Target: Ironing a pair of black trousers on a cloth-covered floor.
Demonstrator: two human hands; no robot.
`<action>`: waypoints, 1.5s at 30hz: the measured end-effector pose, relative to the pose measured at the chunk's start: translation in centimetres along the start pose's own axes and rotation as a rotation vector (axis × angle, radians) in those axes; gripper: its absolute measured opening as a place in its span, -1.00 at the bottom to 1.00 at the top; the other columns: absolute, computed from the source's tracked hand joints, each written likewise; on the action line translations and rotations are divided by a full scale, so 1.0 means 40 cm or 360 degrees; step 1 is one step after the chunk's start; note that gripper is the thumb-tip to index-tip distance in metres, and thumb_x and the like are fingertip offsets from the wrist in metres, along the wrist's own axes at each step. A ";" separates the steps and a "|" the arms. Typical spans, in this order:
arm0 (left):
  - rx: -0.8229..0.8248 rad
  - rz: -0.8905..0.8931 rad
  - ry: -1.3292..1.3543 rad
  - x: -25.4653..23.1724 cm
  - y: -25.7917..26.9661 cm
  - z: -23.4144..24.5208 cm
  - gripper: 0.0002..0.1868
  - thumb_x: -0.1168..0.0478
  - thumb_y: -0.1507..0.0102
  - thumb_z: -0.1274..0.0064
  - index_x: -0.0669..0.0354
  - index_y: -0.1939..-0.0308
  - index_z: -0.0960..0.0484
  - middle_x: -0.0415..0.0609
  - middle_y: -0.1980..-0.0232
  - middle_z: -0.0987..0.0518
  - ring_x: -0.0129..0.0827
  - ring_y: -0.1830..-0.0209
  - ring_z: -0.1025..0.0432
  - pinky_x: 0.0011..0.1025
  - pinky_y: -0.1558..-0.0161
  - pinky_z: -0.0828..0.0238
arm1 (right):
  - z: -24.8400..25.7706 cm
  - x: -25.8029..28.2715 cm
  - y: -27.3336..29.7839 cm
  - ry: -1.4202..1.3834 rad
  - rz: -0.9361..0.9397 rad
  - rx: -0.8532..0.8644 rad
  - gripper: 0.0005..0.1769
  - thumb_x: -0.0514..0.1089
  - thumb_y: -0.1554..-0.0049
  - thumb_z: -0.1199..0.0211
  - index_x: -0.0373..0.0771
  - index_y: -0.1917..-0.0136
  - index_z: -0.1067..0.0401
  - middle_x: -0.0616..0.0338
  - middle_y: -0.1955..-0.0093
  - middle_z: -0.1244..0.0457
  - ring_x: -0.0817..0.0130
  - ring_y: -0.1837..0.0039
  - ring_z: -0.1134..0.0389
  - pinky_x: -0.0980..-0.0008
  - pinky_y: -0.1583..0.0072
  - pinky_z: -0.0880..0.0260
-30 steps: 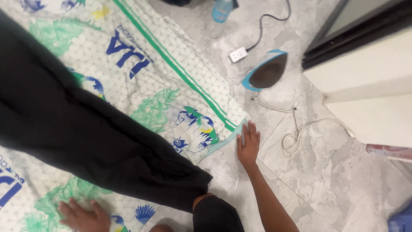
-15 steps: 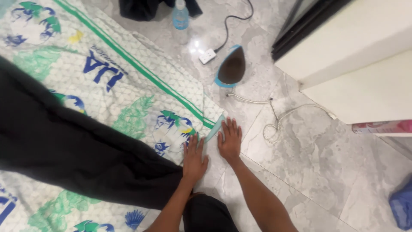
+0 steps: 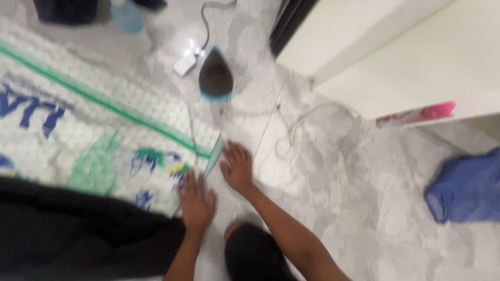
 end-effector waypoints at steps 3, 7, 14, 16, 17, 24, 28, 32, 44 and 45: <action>0.0024 0.0021 -0.0064 0.003 -0.005 -0.011 -0.30 0.00 -0.30 0.09 0.22 -0.48 -0.31 0.25 -0.62 -0.12 0.05 -0.66 0.07 0.22 -0.55 0.31 | 0.035 -0.276 -0.042 -0.0325 -0.0131 -0.0265 -0.58 -0.26 -0.27 -0.05 -0.33 -0.39 -0.27 -0.02 -0.42 -0.17 0.06 -0.44 -0.18 0.07 -0.41 -0.17; 0.0055 0.0048 -0.0093 -0.012 -0.014 -0.017 -0.31 0.04 -0.31 0.11 0.26 -0.50 -0.31 0.28 -0.62 -0.11 0.08 -0.68 0.09 0.23 -0.56 0.30 | 0.204 -0.676 -0.071 -0.0662 -0.0280 -0.0523 -0.66 -0.39 -0.28 -0.03 -0.36 -0.32 -0.28 0.02 -0.29 -0.26 0.19 -0.31 -0.32 0.25 -0.31 -0.36; 0.0106 0.0072 -0.0245 0.004 -0.018 -0.016 -0.29 0.02 -0.33 0.17 0.25 -0.52 -0.20 0.24 -0.64 -0.01 0.04 -0.67 0.17 0.17 -0.54 0.35 | 0.374 -1.103 -0.204 0.1167 -0.0475 0.0122 -0.33 -0.07 -0.21 -0.20 -0.16 -0.57 -0.22 -0.16 -0.59 -0.05 -0.24 -0.52 -0.07 -0.18 -0.39 -0.14; 0.0156 0.0108 -0.0284 0.010 -0.013 -0.020 -0.27 0.02 -0.33 0.18 0.26 -0.55 -0.16 0.24 -0.64 0.03 0.01 -0.66 0.18 0.15 -0.53 0.36 | 0.399 -1.108 -0.203 0.1174 -0.0795 0.0383 -0.21 -0.16 -0.07 -0.24 -0.02 -0.57 -0.23 -0.07 -0.63 0.00 -0.29 -0.48 -0.07 -0.22 -0.26 -0.26; 0.0184 0.0105 -0.0253 0.007 -0.013 -0.018 -0.27 0.01 -0.33 0.18 0.24 -0.54 -0.15 0.22 -0.64 0.04 -0.02 -0.66 0.20 0.13 -0.53 0.38 | 0.407 -1.130 -0.201 0.1214 -0.0845 0.0435 -0.31 -0.17 -0.12 -0.23 -0.08 -0.52 -0.25 -0.09 -0.57 -0.06 -0.26 -0.48 -0.12 -0.22 -0.30 -0.30; 0.0198 0.0089 -0.0157 0.005 -0.009 -0.007 -0.28 0.00 -0.33 0.15 0.23 -0.52 -0.18 0.22 -0.64 0.03 -0.02 -0.67 0.22 0.12 -0.54 0.42 | 0.483 -1.087 -0.210 0.1192 -0.0973 0.0395 -0.34 -0.17 -0.03 -0.29 -0.23 -0.42 -0.38 -0.20 -0.40 -0.18 -0.26 -0.28 -0.25 -0.13 -0.17 -0.36; 0.0167 0.0087 -0.0154 0.000 -0.006 0.001 -0.29 0.00 -0.33 0.15 0.22 -0.52 -0.19 0.20 -0.65 0.02 -0.03 -0.67 0.21 0.12 -0.55 0.41 | 0.462 -1.215 -0.177 0.1246 -0.1068 0.0689 -0.49 -0.04 -0.07 -0.37 -0.28 -0.25 -0.54 -0.17 -0.26 -0.34 -0.15 -0.19 -0.36 -0.09 -0.14 -0.42; 0.0220 0.0115 -0.0124 0.014 -0.012 -0.011 -0.29 0.00 -0.33 0.17 0.22 -0.52 -0.18 0.21 -0.64 0.03 -0.01 -0.66 0.21 0.12 -0.53 0.43 | 0.246 -1.200 0.024 0.0237 -0.1044 0.1785 -0.41 0.01 0.07 -0.48 -0.23 -0.21 -0.53 0.11 -0.13 -0.40 0.19 -0.10 -0.46 0.16 -0.14 -0.50; 0.0043 0.0226 0.0994 -0.079 -0.098 0.144 -0.59 0.42 -0.13 -0.02 0.30 -0.07 -0.64 0.14 -0.05 -0.63 0.02 -0.05 -0.50 -0.13 -0.13 -0.42 | -0.087 -0.072 0.282 -0.1612 -0.1531 0.0895 -0.80 -0.24 -0.11 -0.31 -0.29 0.01 -0.37 0.05 0.09 -0.34 0.26 0.09 -0.42 0.22 0.03 -0.49; 0.0234 0.0047 0.1024 -0.130 -0.119 0.157 -0.56 0.46 -0.11 0.01 0.32 -0.09 -0.65 0.14 0.14 -0.64 0.04 0.10 -0.54 -0.13 -0.01 -0.46 | -0.112 -0.040 0.289 -0.1679 -0.1539 0.0822 -0.76 -0.20 -0.14 -0.26 -0.31 -0.07 -0.42 0.05 0.03 -0.37 0.30 0.04 -0.42 0.28 -0.01 -0.46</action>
Point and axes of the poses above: each hand's wrist, its own y-axis away from the middle knuckle, its own z-axis out of the back of the hand, x = y × z, the point moved 9 cm from there along -y, towards the middle knuckle
